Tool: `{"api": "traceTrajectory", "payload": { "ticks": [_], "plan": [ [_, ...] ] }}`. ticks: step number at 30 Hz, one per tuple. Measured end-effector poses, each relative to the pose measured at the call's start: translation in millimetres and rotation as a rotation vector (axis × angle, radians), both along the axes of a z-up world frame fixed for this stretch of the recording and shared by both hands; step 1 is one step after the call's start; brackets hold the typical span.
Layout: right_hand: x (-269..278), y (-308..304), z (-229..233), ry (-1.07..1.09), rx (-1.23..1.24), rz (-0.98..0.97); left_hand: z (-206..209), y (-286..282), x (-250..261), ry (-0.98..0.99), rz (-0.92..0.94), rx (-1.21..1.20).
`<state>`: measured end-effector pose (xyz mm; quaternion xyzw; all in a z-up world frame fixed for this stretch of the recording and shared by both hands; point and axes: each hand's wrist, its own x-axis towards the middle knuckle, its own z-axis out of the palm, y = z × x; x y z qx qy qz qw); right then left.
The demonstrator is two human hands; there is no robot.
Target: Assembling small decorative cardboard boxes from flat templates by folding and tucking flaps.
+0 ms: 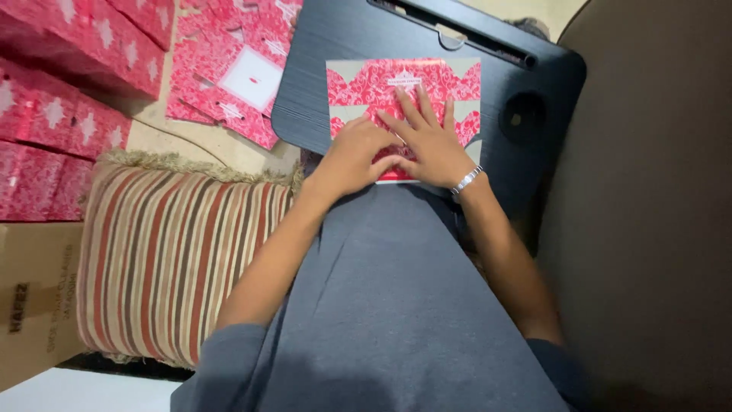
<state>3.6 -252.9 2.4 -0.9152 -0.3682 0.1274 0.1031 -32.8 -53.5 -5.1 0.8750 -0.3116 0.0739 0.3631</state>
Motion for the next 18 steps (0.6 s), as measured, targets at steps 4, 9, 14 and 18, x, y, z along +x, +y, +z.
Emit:
{"api": "traceTrajectory", "payload": {
  "ticks": [4, 9, 14, 18],
  "plan": [
    [3, 7, 18, 0.030, -0.011, -0.086, -4, 8, 17, 0.039, 0.048, 0.032],
    [30, 21, 0, -0.300, 0.390, -0.285, -17, 10, 58, -0.107, 0.340, 0.306],
    [42, 51, -23, -0.342, 0.326, -0.319, -31, 8, 64, -0.134, 0.371, 0.438],
    [35, 53, -16, -0.189, 0.349, -0.295, -23, 10, 58, -0.068, 0.359, 0.434]
  ]
}}
